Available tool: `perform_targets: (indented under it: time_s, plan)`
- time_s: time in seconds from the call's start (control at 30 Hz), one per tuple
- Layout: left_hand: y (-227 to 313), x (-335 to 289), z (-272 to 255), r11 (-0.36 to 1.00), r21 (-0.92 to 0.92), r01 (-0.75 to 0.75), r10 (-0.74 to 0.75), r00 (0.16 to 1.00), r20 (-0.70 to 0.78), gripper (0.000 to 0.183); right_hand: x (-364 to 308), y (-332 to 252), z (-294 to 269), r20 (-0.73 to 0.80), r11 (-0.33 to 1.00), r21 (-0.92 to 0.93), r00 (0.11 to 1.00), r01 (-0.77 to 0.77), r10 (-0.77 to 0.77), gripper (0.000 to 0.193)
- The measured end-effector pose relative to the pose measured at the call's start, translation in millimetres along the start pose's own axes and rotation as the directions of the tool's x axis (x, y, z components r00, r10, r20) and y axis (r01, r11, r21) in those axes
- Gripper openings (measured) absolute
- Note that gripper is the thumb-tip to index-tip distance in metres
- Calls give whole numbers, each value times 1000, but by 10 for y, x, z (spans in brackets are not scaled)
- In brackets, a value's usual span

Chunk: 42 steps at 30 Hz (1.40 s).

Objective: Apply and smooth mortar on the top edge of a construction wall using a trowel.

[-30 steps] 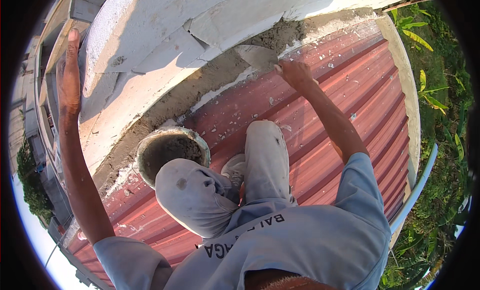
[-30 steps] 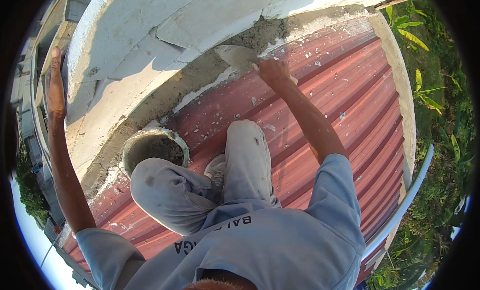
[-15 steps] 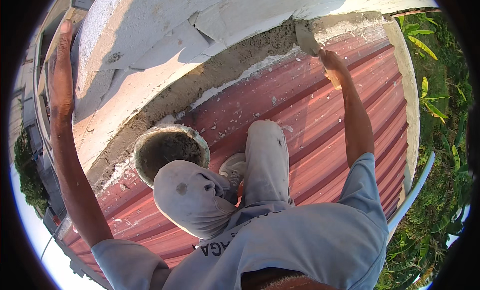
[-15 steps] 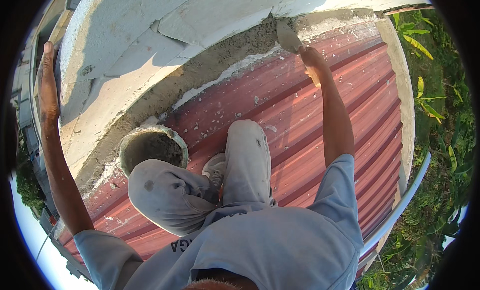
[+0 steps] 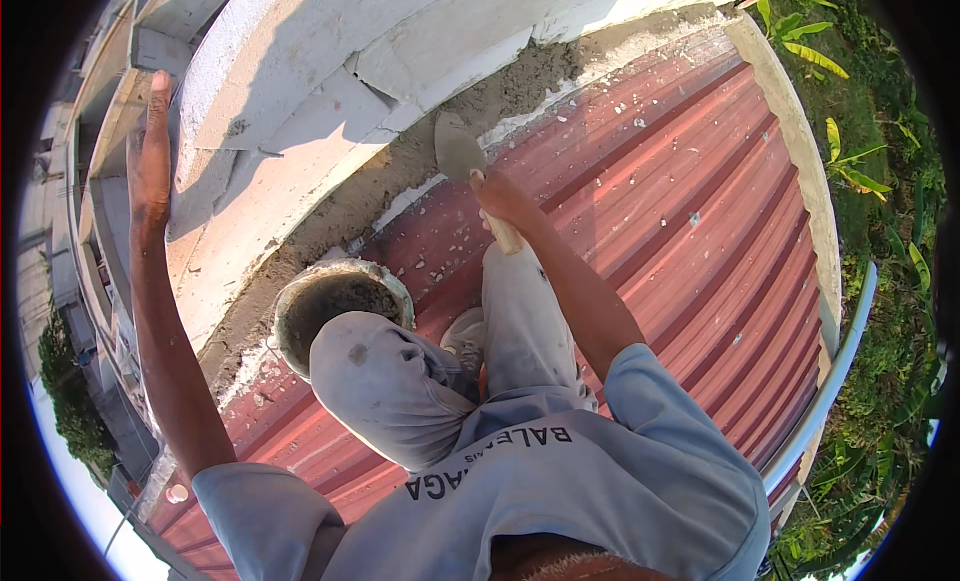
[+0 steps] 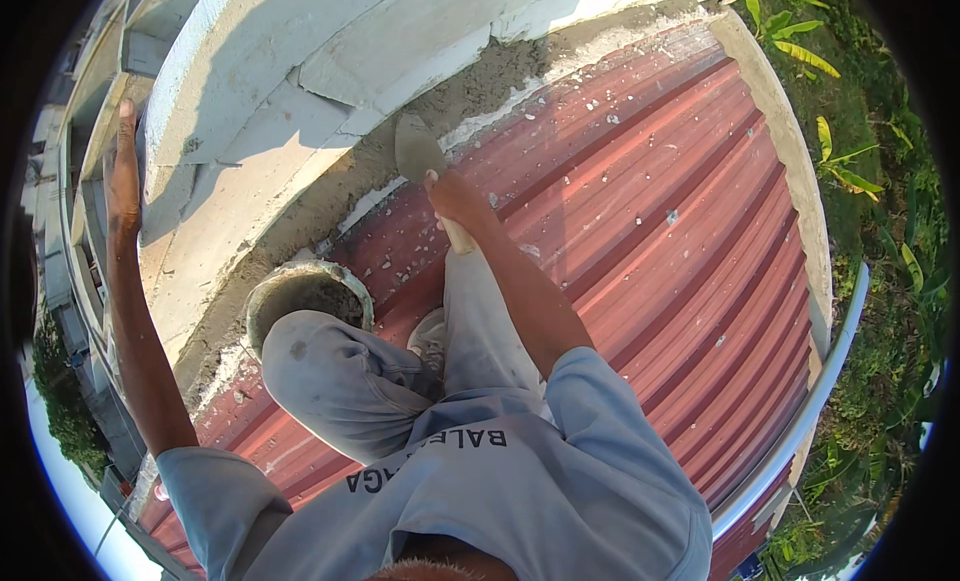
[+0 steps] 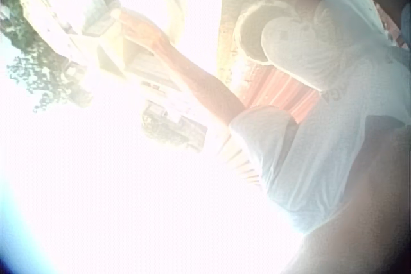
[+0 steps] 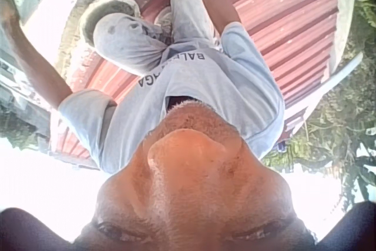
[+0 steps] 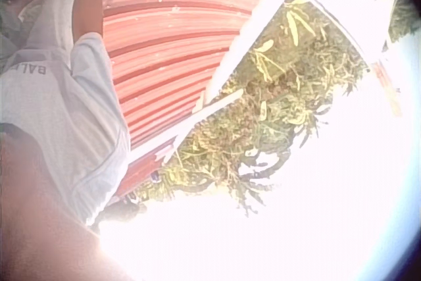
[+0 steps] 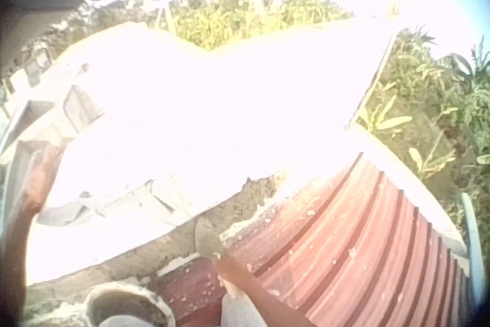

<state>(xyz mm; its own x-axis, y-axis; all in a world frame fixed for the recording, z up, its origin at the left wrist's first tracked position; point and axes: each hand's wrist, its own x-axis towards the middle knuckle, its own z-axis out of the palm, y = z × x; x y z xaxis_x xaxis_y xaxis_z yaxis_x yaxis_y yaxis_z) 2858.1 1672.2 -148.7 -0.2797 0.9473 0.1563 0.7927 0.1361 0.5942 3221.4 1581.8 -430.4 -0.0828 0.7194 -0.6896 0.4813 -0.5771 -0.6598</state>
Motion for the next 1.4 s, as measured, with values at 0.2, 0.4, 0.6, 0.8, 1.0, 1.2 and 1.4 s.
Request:
perform_targets:
  time_s: [0.2, 0.4, 0.6, 0.8, 1.0, 1.2, 1.4]
  plan:
    - [39, -36, -13, 995, -20, -101, 100, 994, -51, 95, -467, -143, -533, -105, 795, -564, 935, 224, -338, 47]
    - [-205, 97, -41, 992, 30, -120, 120, 993, 12, 97, -915, -847, 603, 346, 397, -710, 780, 581, -521, 28]
    - [-219, -33, -178, 996, 89, -4, -2, 998, 64, 94, -137, -689, 549, 289, 288, -784, 734, 550, -615, 29]
    - [-141, -9, -63, 976, -41, -215, 215, 976, 14, 85, 325, -97, -1392, -44, 395, -910, 920, 124, -389, 29]
    - [-161, -58, -25, 990, 100, -97, 104, 993, -62, 87, 604, 22, -2056, -114, 437, -899, 944, 35, -311, 36]
    - [-138, -55, 55, 992, 1, -126, 126, 992, -12, 89, 778, 685, -2984, -153, 423, -906, 933, -1, -326, 40]
    - [-184, -66, -48, 981, -112, -161, 155, 986, -61, 71, 861, 269, -2544, -243, 958, 43, 927, -284, 286, 40]
